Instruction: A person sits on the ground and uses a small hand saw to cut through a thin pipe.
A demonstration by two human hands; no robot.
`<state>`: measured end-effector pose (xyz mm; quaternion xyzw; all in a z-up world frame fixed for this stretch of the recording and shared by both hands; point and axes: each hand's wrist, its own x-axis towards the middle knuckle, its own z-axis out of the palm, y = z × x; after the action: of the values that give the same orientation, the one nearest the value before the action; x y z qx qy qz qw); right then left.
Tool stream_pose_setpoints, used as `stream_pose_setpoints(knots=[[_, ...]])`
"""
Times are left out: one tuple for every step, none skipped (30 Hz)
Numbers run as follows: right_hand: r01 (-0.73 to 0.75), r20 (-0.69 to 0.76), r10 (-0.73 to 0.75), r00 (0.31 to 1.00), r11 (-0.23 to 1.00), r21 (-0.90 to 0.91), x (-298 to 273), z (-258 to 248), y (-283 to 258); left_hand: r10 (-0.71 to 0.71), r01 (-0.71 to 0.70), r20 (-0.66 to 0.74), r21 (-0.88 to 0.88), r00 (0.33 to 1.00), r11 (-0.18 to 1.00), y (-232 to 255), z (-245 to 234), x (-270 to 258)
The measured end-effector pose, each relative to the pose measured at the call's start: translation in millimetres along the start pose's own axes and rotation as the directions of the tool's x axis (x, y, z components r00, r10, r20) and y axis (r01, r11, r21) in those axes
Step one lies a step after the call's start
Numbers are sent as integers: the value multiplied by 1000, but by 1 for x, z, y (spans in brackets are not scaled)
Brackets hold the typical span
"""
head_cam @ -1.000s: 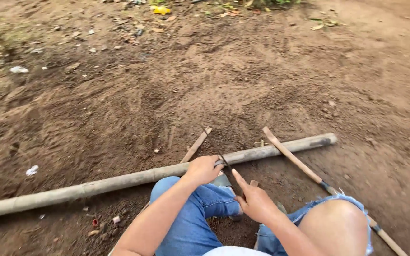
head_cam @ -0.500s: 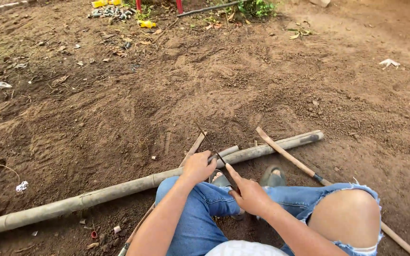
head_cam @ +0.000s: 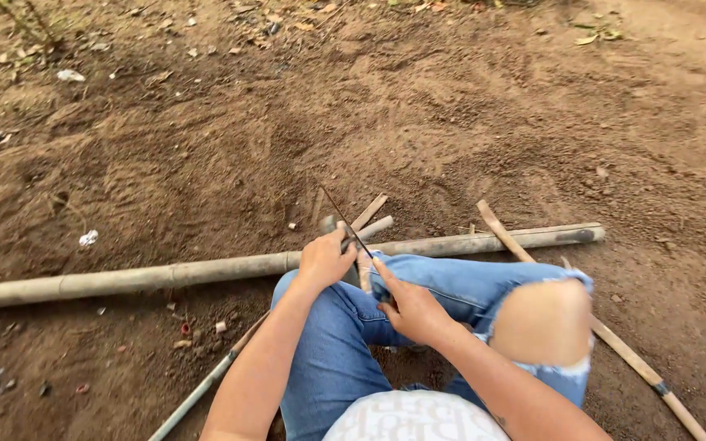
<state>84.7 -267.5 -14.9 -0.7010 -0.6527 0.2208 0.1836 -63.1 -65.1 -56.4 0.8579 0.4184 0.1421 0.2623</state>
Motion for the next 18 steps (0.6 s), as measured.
stream_pose_setpoints(knots=[[8,17,-8,1000,1000,19,1,4,0,-25,25,23,0,999,1000,-5,-2,-4],[19,39,-20,999,999,36,3,6,-1,-56,56,44,-2,997,998,-10,-7,-8],[31,57,-33,998,999,40,0,2,-1,-77,77,40,-2,996,997,-3,-12,-13],[31,86,-32,996,999,12,0,2,-3,-93,93,21,-16,995,996,-1,-20,-22],[32,114,-30,993,999,-17,1,3,-5,-108,108,1,-29,994,994,0,-27,-31],[63,158,-61,986,998,-8,1,4,-1,-161,161,-8,-32,987,986,-1,-26,-35],[52,172,-47,984,998,-23,2,4,2,-157,157,-9,-25,988,987,-3,-25,-38],[46,169,-38,985,998,-45,11,-1,6,-139,139,-22,-15,990,990,-3,-29,-30],[82,197,-72,978,996,-43,16,-1,6,-178,177,-42,-17,983,984,-7,-30,-31],[80,211,-70,975,996,-39,17,0,8,-191,190,-9,-26,982,981,-11,-28,-33],[77,225,-67,972,996,-36,19,1,10,-203,203,24,-37,979,978,-15,-27,-33],[92,250,-81,965,995,-30,20,0,9,-231,232,23,-40,973,972,-18,-27,-32],[99,254,-89,963,995,-27,21,-2,9,-245,247,39,-39,969,968,-21,-27,-29],[99,255,-88,963,995,-28,20,-4,12,-252,255,59,-43,966,966,-22,-22,-25],[106,277,-94,956,994,-26,21,-4,16,-273,276,62,-50,960,960,-21,-25,-25],[98,292,-85,953,995,-31,20,-5,20,-267,269,47,-62,963,961,-19,-27,-25],[91,306,-76,949,995,-35,20,-5,23,-260,262,32,-74,965,962,-17,-29,-24],[87,325,-72,943,996,-33,18,-5,29,-275,277,43,-81,961,957,-20,-26,-21]])
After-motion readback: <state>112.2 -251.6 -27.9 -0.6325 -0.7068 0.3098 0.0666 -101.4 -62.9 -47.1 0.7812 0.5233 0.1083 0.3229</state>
